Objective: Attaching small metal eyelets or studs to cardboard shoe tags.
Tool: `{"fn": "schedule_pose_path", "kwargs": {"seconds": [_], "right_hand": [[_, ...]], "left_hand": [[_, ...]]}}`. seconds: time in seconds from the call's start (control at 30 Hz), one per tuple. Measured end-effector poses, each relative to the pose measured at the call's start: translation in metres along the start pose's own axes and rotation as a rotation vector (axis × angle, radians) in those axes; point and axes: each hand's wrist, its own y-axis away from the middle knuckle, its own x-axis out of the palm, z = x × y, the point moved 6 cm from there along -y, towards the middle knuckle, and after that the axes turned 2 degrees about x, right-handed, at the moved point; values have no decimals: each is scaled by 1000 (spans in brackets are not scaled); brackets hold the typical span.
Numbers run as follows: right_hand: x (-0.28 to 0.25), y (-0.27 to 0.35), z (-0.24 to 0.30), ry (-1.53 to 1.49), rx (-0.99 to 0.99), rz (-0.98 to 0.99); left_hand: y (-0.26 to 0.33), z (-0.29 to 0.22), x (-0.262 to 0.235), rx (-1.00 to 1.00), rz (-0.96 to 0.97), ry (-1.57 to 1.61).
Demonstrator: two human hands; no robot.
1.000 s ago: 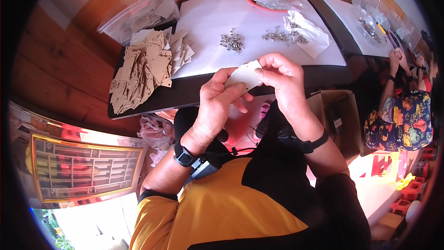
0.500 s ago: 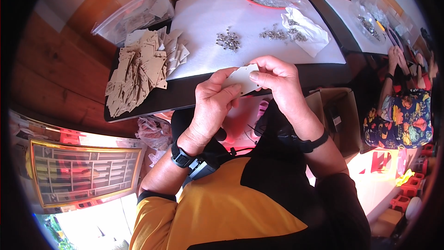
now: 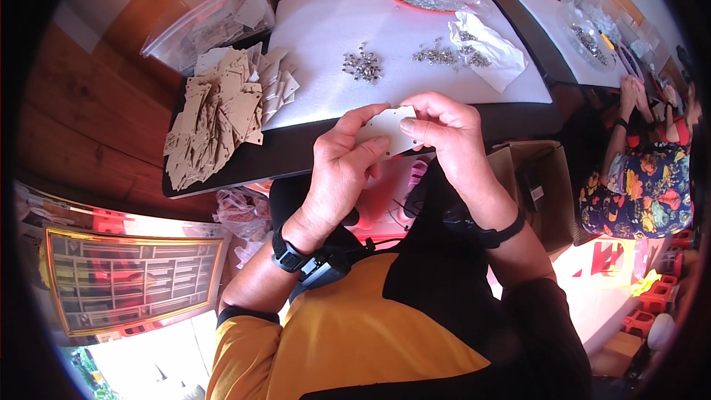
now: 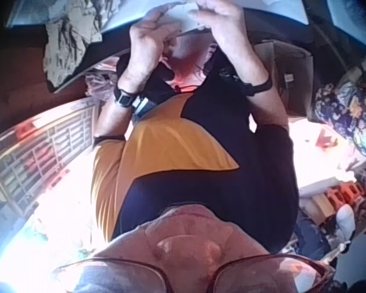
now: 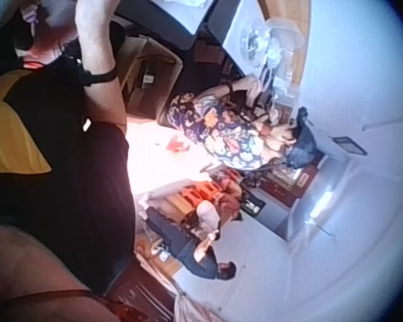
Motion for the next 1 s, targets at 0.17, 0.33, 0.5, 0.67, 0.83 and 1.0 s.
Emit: {"fn": "schedule_pose_path", "kwargs": {"seconds": [0.17,0.33,0.5,0.67,0.83,1.0], "right_hand": [[-5,4,-3,-39,-25,-13],[2,11,-5,-58,-36,-39],[1,10,4,-77,-37,-16],[-45,-20,26,457,-43,-24],[-93,-71,46,1373,-59,-172],[-86,-93,31,1578,-37,-90]], "left_hand": [[3,-4,4,-5,-46,13],[1,-2,2,80,-71,-76],[0,-8,3,98,-50,-51],[-4,-8,-13,8,-133,-9],[-2,-5,-21,-1,-145,-23],[-1,-4,-24,-13,-123,26]]}}
